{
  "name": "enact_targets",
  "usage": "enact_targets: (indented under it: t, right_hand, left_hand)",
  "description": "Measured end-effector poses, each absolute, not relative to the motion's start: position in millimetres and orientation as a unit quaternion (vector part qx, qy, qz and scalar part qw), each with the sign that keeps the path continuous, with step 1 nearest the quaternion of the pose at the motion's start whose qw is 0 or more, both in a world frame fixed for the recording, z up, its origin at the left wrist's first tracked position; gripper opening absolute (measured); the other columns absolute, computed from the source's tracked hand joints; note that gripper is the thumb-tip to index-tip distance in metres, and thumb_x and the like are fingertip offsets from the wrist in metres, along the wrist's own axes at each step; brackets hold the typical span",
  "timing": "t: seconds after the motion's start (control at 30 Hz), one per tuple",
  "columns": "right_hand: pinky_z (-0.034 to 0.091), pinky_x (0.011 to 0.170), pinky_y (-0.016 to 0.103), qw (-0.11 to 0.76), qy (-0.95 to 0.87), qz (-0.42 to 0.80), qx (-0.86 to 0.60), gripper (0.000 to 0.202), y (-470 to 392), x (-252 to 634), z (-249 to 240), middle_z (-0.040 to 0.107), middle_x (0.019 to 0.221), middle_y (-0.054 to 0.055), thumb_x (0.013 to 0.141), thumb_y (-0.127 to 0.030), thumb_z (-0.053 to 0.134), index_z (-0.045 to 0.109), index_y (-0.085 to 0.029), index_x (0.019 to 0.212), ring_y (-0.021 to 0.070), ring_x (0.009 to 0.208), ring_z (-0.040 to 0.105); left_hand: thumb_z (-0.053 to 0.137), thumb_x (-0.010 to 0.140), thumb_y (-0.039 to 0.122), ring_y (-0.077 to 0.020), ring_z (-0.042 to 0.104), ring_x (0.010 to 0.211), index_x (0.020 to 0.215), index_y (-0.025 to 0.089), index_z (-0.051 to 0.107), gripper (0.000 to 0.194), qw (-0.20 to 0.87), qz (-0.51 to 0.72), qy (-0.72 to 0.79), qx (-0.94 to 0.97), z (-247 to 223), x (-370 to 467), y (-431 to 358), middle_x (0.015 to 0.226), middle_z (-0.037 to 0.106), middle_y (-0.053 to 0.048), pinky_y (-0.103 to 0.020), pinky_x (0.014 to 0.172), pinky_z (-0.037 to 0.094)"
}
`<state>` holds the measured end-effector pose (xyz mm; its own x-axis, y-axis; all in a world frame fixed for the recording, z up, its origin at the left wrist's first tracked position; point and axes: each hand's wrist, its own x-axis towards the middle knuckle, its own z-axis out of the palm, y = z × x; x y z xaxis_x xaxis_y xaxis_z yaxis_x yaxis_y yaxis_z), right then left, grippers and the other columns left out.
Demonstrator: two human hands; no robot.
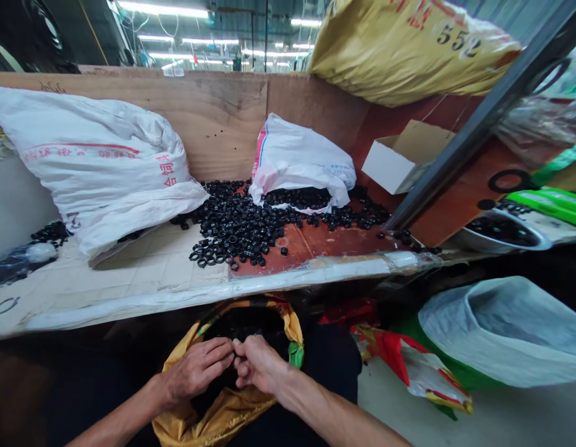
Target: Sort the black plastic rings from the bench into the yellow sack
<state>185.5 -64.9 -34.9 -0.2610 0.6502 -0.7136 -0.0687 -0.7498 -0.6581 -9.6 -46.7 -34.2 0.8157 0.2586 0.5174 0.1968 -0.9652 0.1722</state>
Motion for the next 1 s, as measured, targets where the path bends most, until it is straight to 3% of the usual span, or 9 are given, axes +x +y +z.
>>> enact_targets:
  t: [0.1,0.2,0.3,0.47,0.67,0.87,1.0]
  right_hand:
    - [0.043,0.059,0.026,0.338,-0.557,0.454,-0.607,0.025,-50,207,-13,0.059,0.066,0.001,0.092,-0.038,0.057,0.061,-0.02,0.075,0.0145,0.057,0.054]
    - [0.047,0.078,0.031,0.416,-0.656,0.168,-0.606,0.017,-10,235,16,0.064,0.089,0.006,0.094,-0.032,0.053,0.064,-0.019,0.094,0.0201,0.08,0.062]
    - [0.048,0.083,0.033,0.371,-0.689,0.071,-0.618,0.019,36,252,25,0.063,0.105,0.012,0.088,-0.023,0.058,0.063,-0.016,0.104,0.023,0.089,0.063]
    - [0.049,0.078,0.031,0.313,-0.71,0.034,-0.63,0.015,72,249,1,0.064,0.104,0.011,0.087,-0.018,0.061,0.064,-0.017,0.102,0.0228,0.087,0.064]
    - [0.049,0.077,0.031,0.383,-0.73,0.062,-0.563,0.013,65,242,-3,0.066,0.095,0.008,0.087,-0.017,0.06,0.064,-0.018,0.1,0.0213,0.081,0.063]
    - [0.053,0.071,0.028,0.488,-0.705,0.194,-0.476,0.014,62,231,5,0.068,0.098,0.007,0.09,-0.022,0.061,0.071,-0.019,0.1,0.0188,0.085,0.066]
    - [0.055,0.08,0.031,0.49,-0.699,0.248,-0.458,0.023,66,226,-1,0.073,0.102,0.006,0.085,-0.018,0.062,0.074,-0.021,0.104,0.0198,0.092,0.069]
  left_hand:
    - [0.057,0.096,0.025,-0.0216,0.067,0.097,0.11,0.018,0.062,0.017,0.122,0.258,0.216,0.934,-3,-4,-32,0.111,0.068,-0.012,-0.033,0.081,0.058]
    - [0.059,0.095,0.028,-0.018,0.066,0.083,0.104,0.019,0.061,0.013,0.152,0.33,0.386,0.848,22,12,2,0.096,0.065,-0.006,-0.031,0.078,0.055]
    - [0.063,0.09,0.025,-0.0184,0.064,0.074,0.098,0.019,0.063,0.01,0.115,0.331,0.507,0.788,29,35,43,0.09,0.063,-0.004,-0.033,0.076,0.053]
    - [0.07,0.084,0.027,-0.0264,0.067,0.09,0.106,0.017,0.067,0.024,0.07,0.245,0.573,0.779,19,58,80,0.101,0.065,-0.01,-0.036,0.079,0.052]
    - [0.062,0.088,0.021,-0.0254,0.069,0.095,0.107,0.019,0.067,0.02,0.056,0.262,0.539,0.798,7,56,83,0.104,0.071,-0.008,-0.034,0.081,0.052]
    - [0.066,0.081,0.018,-0.0244,0.071,0.09,0.099,0.019,0.07,0.018,0.073,0.305,0.526,0.791,6,54,80,0.097,0.074,-0.006,-0.034,0.081,0.053]
    - [0.063,0.079,0.012,-0.0213,0.07,0.085,0.1,0.019,0.069,0.022,0.115,0.337,0.492,0.794,9,51,80,0.095,0.073,-0.004,-0.033,0.081,0.054]
